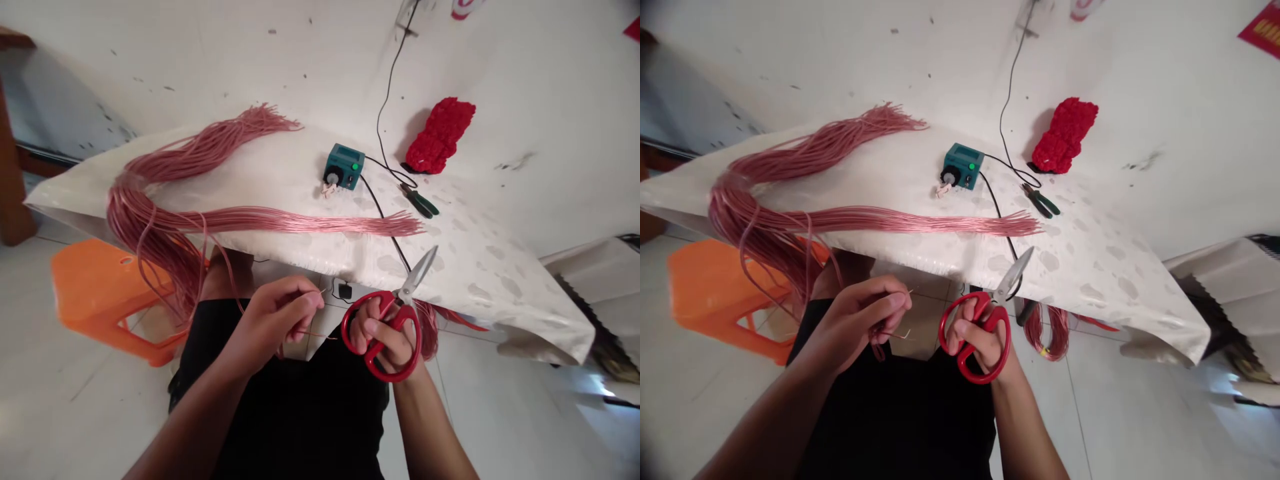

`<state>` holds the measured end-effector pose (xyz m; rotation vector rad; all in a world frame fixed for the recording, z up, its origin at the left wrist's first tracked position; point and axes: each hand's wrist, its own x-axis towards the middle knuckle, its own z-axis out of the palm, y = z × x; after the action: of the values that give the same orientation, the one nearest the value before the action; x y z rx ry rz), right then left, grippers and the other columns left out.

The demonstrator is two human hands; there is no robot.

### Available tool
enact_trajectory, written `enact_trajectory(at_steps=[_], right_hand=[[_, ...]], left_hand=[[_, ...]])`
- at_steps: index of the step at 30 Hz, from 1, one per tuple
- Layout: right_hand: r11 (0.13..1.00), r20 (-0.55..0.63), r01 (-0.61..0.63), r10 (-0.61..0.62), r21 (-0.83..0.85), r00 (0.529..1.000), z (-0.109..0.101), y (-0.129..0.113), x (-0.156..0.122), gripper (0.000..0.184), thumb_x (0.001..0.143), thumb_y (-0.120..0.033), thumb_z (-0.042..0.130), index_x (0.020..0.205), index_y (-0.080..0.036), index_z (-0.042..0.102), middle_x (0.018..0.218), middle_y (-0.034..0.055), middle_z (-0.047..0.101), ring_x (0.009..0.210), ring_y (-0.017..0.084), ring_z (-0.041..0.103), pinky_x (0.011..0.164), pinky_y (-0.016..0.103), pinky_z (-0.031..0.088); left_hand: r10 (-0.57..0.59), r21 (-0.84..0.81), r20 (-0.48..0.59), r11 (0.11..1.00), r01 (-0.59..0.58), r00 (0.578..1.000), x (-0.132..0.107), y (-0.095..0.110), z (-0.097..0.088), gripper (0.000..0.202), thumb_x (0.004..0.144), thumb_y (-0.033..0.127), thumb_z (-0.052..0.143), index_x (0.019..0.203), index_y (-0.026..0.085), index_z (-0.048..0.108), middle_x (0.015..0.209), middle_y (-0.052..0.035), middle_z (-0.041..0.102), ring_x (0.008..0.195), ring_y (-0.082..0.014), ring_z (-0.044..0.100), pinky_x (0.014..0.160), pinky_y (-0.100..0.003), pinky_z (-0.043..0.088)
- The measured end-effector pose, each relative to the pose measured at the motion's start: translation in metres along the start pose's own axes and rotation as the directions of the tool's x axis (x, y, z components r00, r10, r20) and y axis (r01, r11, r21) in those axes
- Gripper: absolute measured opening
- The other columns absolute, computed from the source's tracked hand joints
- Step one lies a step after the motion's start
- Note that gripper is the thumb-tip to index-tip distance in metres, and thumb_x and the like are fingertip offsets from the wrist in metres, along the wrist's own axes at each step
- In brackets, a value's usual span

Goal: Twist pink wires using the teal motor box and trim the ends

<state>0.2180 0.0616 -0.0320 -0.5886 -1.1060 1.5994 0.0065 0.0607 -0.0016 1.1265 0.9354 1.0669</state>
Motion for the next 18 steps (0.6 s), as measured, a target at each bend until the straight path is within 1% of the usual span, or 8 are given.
enact_trajectory(at_steps=[3,5,9,11,13,15,18], right_hand=[[0.998,0.055,0.008,-0.011,0.06,0.998,0.006,0.006,-0.007,0.02,0.087,-0.017,0.067,0.078,-0.022,0.05,0.056,-0.0073,0.055,0.042,0.008,0.051,0.049,0.025,0.045],[0.996,0.061,-0.01,0.004,0.088,0.998,0.01,0.011,-0.01,0.02,0.087,-0.017,0.067,0.077,-0.022,0.051,0.054,-0.0079,0.053,0.039,0.007,0.047,0.045,0.024,0.042],[0.995,0.062,-0.045,0.04,0.087,0.997,0.016,0.023,-0.018,0.024,0.091,-0.021,0.063,0.07,-0.02,0.053,0.049,-0.0067,0.052,0.034,0.007,0.043,0.039,0.022,0.037],[0.996,0.037,-0.05,0.048,0.069,0.998,0.019,0.029,-0.022,0.027,0.092,-0.026,0.062,0.066,-0.02,0.054,0.046,-0.0055,0.053,0.033,0.007,0.043,0.039,0.023,0.037],[0.997,0.001,-0.061,0.061,0.049,0.998,0.022,0.034,-0.024,0.03,0.091,-0.028,0.063,0.064,-0.02,0.054,0.046,-0.004,0.055,0.034,0.008,0.047,0.04,0.024,0.039],[0.996,-0.019,-0.069,0.071,0.057,0.997,0.025,0.038,-0.025,0.03,0.091,-0.027,0.063,0.063,-0.02,0.054,0.044,-0.0047,0.054,0.034,0.009,0.048,0.042,0.024,0.043],[0.987,-0.022,-0.085,0.089,0.133,0.996,0.028,0.044,-0.027,0.026,0.091,-0.026,0.064,0.067,-0.021,0.053,0.04,-0.0091,0.046,0.03,0.007,0.041,0.04,0.022,0.042]], left_hand=[[-0.066,0.047,0.0,0.997,0.066,0.998,-0.005,0.002,0.004,0.023,0.093,0.038,0.061,0.085,0.017,0.067,0.052,0.007,0.041,0.046,-0.0049,0.034,0.042,-0.016,0.025],[-0.077,0.113,-0.014,0.991,0.078,0.997,-0.007,0.003,0.006,0.025,0.091,0.04,0.062,0.086,0.016,0.07,0.053,0.0067,0.04,0.047,-0.0051,0.033,0.042,-0.017,0.025],[-0.051,0.261,-0.052,0.963,0.063,0.997,-0.011,0.001,0.005,0.026,0.089,0.039,0.063,0.082,0.016,0.074,0.057,0.0037,0.048,0.053,-0.0071,0.039,0.046,-0.018,0.031],[-0.027,0.306,-0.092,0.951,0.054,0.995,-0.014,-0.001,0.003,0.026,0.089,0.039,0.064,0.081,0.017,0.075,0.06,0.0027,0.053,0.054,-0.008,0.042,0.048,-0.019,0.033],[0.012,0.329,-0.121,0.944,0.029,0.993,-0.017,-0.004,0.001,0.024,0.088,0.038,0.064,0.08,0.018,0.075,0.063,0.0016,0.059,0.055,-0.0087,0.044,0.048,-0.02,0.035],[0.048,0.338,-0.124,0.941,-0.004,0.991,-0.02,-0.006,0.0,0.023,0.088,0.037,0.065,0.079,0.018,0.074,0.067,0.0005,0.064,0.057,-0.0093,0.047,0.049,-0.02,0.037],[0.063,0.339,-0.092,0.94,-0.028,0.994,-0.023,-0.008,-0.002,0.022,0.089,0.034,0.064,0.078,0.018,0.073,0.07,-0.0002,0.066,0.059,-0.0095,0.051,0.051,-0.02,0.039]])
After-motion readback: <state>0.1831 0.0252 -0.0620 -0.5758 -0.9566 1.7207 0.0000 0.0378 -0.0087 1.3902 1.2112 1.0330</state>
